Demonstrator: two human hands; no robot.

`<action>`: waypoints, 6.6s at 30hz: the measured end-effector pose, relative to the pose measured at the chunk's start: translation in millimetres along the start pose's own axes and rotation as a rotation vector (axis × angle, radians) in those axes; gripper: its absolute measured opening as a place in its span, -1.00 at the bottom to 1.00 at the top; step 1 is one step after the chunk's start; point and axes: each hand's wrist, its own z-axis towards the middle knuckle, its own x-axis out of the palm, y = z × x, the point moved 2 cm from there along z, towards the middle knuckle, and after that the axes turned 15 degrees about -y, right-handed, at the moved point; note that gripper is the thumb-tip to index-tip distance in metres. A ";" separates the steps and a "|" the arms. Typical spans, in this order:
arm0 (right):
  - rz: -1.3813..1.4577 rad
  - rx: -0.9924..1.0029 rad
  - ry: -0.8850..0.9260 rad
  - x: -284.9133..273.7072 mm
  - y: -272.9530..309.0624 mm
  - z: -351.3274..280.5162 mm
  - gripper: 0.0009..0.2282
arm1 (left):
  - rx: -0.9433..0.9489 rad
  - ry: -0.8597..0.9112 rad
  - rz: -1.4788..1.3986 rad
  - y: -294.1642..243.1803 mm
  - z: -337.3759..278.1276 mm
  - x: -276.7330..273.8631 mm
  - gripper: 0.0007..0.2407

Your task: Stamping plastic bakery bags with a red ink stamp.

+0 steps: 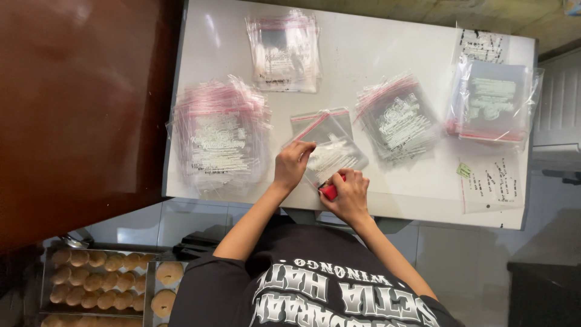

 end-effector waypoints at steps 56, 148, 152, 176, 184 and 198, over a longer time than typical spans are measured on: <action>0.137 0.413 -0.266 -66.0 -87.2 -25.9 -0.68 | 0.189 0.158 0.207 44.7 76.8 209.8 -0.62; 0.072 0.001 -0.071 -12.2 -6.8 -2.2 -0.70 | 0.156 0.070 0.477 58.1 -15.7 29.6 -0.65; -0.005 0.008 -0.022 -8.7 1.4 4.7 -0.68 | 0.243 0.047 0.681 57.1 -30.2 25.4 -0.58; 0.077 0.043 -0.055 -31.4 -19.7 -4.1 -0.65 | -0.437 0.003 -0.287 28.9 -5.0 7.8 -0.97; 0.108 0.327 -0.245 -85.8 -94.4 -57.5 -0.69 | -0.602 0.131 -0.625 26.1 32.4 8.0 -0.92; 0.223 0.436 -0.270 -91.9 -107.8 -83.0 -0.69 | -0.666 0.262 -0.655 71.9 69.2 179.5 -0.87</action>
